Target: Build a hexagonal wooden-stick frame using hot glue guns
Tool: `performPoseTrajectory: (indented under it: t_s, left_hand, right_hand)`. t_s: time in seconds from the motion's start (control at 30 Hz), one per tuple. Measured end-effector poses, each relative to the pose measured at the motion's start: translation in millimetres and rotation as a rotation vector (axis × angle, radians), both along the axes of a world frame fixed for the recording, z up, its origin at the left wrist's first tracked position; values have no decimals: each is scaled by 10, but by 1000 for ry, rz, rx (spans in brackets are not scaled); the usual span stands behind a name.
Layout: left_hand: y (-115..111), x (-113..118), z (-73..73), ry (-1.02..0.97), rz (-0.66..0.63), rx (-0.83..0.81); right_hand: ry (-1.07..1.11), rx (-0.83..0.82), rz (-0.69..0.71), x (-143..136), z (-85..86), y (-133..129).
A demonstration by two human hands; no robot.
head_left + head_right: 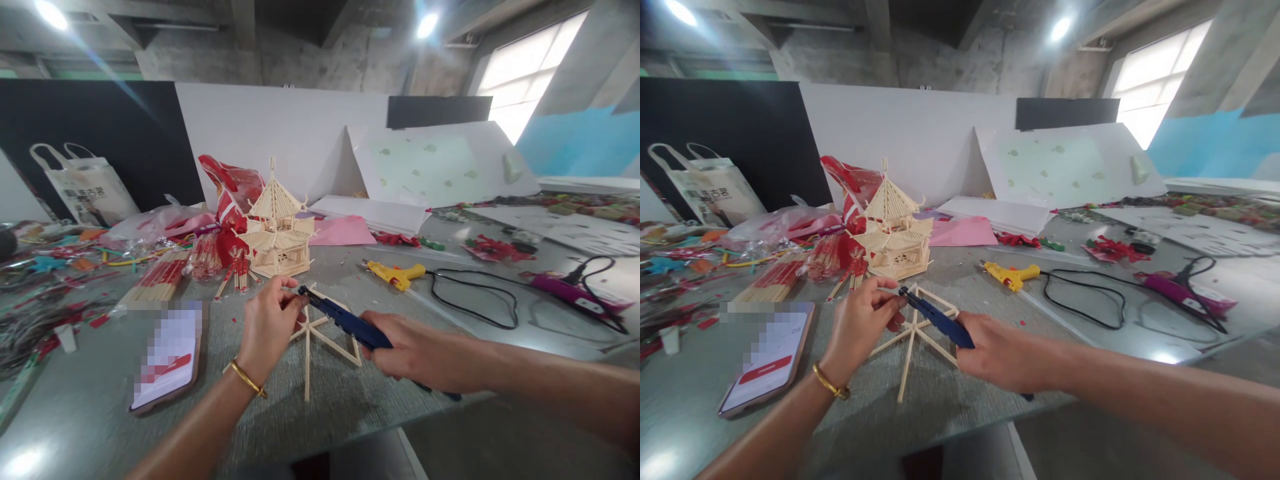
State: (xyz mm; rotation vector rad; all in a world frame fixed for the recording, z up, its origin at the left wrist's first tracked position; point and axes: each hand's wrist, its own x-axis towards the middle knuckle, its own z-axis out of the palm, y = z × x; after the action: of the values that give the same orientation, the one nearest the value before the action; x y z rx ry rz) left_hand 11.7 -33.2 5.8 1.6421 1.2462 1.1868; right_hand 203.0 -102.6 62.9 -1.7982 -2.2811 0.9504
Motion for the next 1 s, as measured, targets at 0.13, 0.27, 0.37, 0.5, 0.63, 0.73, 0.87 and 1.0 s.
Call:
performPoseTrajectory:
  t_s: [0.13, 0.27, 0.37, 0.5, 0.63, 0.73, 0.87, 1.0]
  left_hand:
    - [7, 13, -19, 14, -10, 11]
    - [32, -26, -68, 78, -35, 87]
    - [37, -78, -85, 235, -14, 177]
    - [15, -102, -64, 405, 3, 249]
    - [-9, -72, -59, 448, 56, 328]
    - [-13, -54, -82, 479, 95, 393]
    - [22, -36, -109, 506, 132, 461]
    - [120, 9, -64, 623, 106, 425]
  right_hand:
    - [-24, 43, -6, 25, -70, 9]
    - [-45, 92, -28, 45, -109, 41]
    - [-42, 56, -58, 55, -85, 56]
    - [-32, 52, -57, 74, -60, 54]
    - [6, 6, -90, 77, -82, 65]
    - [43, -51, -106, 73, -113, 107]
    - [93, -46, -81, 96, -204, 214]
    - [130, -28, -42, 155, -325, 353]
